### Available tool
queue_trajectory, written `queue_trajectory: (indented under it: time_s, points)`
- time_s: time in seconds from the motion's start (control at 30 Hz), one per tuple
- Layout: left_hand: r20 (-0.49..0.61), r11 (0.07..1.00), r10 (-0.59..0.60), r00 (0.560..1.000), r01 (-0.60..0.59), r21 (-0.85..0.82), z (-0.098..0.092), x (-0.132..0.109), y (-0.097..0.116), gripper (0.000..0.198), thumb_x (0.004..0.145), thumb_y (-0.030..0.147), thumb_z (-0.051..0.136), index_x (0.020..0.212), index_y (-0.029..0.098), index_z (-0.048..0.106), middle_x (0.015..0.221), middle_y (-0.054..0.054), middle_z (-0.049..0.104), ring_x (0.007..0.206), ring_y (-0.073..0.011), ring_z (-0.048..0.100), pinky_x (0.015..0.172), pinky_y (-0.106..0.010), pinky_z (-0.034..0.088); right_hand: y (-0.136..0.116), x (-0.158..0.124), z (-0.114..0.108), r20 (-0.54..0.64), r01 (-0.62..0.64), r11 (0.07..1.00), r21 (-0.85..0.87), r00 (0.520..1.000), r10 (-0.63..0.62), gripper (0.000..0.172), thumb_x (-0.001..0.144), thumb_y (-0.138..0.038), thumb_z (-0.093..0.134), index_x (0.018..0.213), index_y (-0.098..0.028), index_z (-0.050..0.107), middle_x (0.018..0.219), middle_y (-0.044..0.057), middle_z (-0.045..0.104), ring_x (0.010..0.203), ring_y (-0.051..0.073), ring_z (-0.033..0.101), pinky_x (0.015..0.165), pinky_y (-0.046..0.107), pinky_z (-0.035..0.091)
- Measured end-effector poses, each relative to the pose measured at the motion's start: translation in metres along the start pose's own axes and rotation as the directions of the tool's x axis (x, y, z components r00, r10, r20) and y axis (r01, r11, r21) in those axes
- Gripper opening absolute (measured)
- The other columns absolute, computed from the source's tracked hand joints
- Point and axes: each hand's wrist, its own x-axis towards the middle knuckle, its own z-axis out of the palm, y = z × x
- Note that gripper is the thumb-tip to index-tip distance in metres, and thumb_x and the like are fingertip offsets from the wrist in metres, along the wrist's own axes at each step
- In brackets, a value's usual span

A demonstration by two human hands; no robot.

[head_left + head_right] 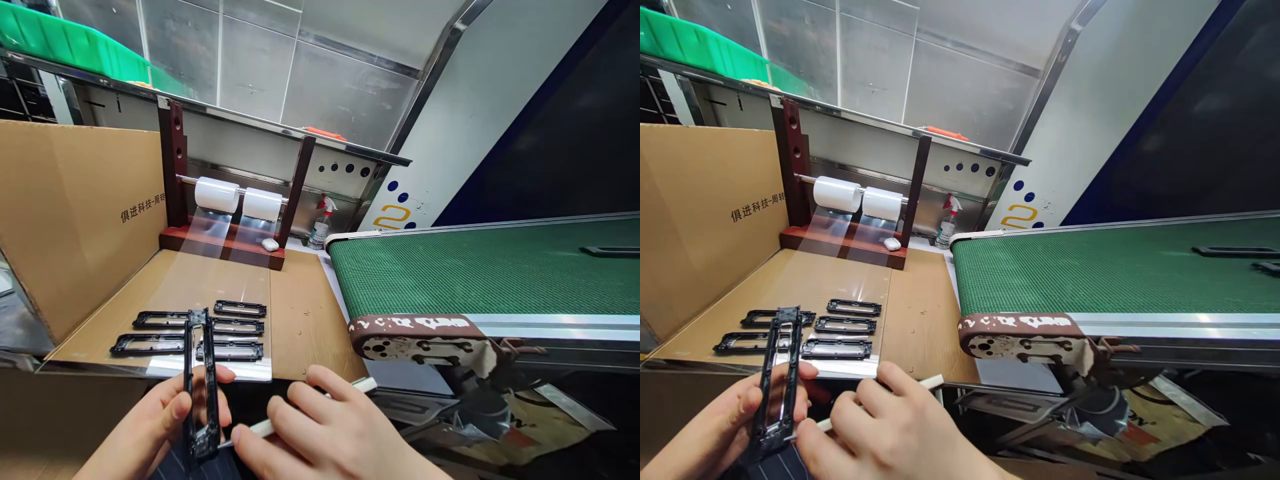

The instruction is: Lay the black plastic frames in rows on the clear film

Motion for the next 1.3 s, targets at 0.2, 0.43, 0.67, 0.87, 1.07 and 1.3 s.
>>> queue_trajectory:
  time_s: [0.2, 0.43, 0.67, 0.87, 1.07, 1.3]
  points:
    - [-0.002, 1.0, -0.015, 1.0, 0.015, -0.015, -0.001, -0.003, 0.0, 0.068, 0.05, 0.074, 0.073, 0.095, 0.023, 0.073, 0.069, -0.001, 0.07, 0.067, -0.0182, 0.058, 0.067, -0.028, 0.044, -0.004, 0.004, 0.001, 0.017, 0.018, 1.0, -0.005, 1.0, -0.018, 0.007, 0.085, -0.02, 0.063, 0.079, -0.023, 0.065, 0.054, -0.007, 0.046, 0.049, 0.011, 0.037, 0.05, 0.027, 0.032]
    - [-0.016, 0.998, 0.011, 1.0, -0.012, -0.061, -0.005, -0.006, -0.001, 0.064, 0.051, 0.07, 0.076, 0.094, 0.024, 0.073, 0.071, -0.001, 0.071, 0.069, -0.0198, 0.061, 0.068, -0.028, 0.047, -0.005, -0.001, 0.01, 0.018, -0.066, 0.984, 0.166, 0.998, 0.064, 0.023, 0.097, -0.018, 0.044, 0.095, -0.023, 0.067, 0.057, -0.005, 0.054, 0.048, 0.012, 0.044, 0.044, 0.027, 0.032]
    - [-0.074, 0.996, 0.015, 0.997, -0.021, -0.087, -0.012, -0.008, -0.004, 0.067, 0.048, 0.069, 0.078, 0.098, 0.025, 0.074, 0.076, -0.004, 0.073, 0.07, -0.0241, 0.064, 0.07, -0.035, 0.052, 0.018, -0.049, 0.048, 0.006, -0.448, 0.802, 0.395, 0.875, 0.485, 0.024, 0.097, -0.021, 0.045, 0.113, -0.025, 0.063, 0.084, 0.003, 0.066, 0.073, 0.013, 0.063, 0.061, 0.022, 0.05]
    - [-0.107, 0.998, 0.058, 0.993, -0.062, -0.031, -0.016, -0.004, -0.01, 0.067, 0.05, 0.071, 0.075, 0.101, 0.028, 0.073, 0.08, -0.005, 0.076, 0.075, -0.0248, 0.066, 0.076, -0.034, 0.052, 0.066, -0.096, 0.118, 0.211, -0.736, 0.65, 0.19, 0.677, 0.705, 0.025, 0.095, -0.027, 0.049, 0.116, -0.025, 0.063, 0.092, 0.005, 0.066, 0.081, 0.018, 0.065, 0.072, 0.029, 0.055]
    - [-0.167, 0.994, 0.101, 0.981, -0.106, -0.017, -0.015, -0.001, -0.007, 0.065, 0.054, 0.071, 0.073, 0.103, 0.028, 0.071, 0.081, -0.004, 0.077, 0.08, -0.0286, 0.068, 0.083, -0.039, 0.049, 0.068, -0.074, 0.123, 0.156, -0.651, 0.744, 0.151, 0.759, 0.632, 0.026, 0.095, -0.023, 0.048, 0.115, -0.021, 0.064, 0.089, 0.006, 0.065, 0.083, 0.018, 0.063, 0.073, 0.029, 0.053]
    - [-0.164, 0.998, 0.062, 0.984, -0.061, 0.011, -0.014, 0.0, 0.001, 0.069, 0.051, 0.072, 0.073, 0.103, 0.026, 0.071, 0.075, 0.0, 0.073, 0.078, -0.0226, 0.062, 0.078, -0.031, 0.044, 0.01, -0.027, 0.045, 0.027, -0.198, 0.957, 0.213, 0.98, 0.197, 0.017, 0.091, -0.029, 0.06, 0.106, -0.025, 0.067, 0.071, -0.002, 0.061, 0.059, 0.011, 0.05, 0.052, 0.026, 0.036]
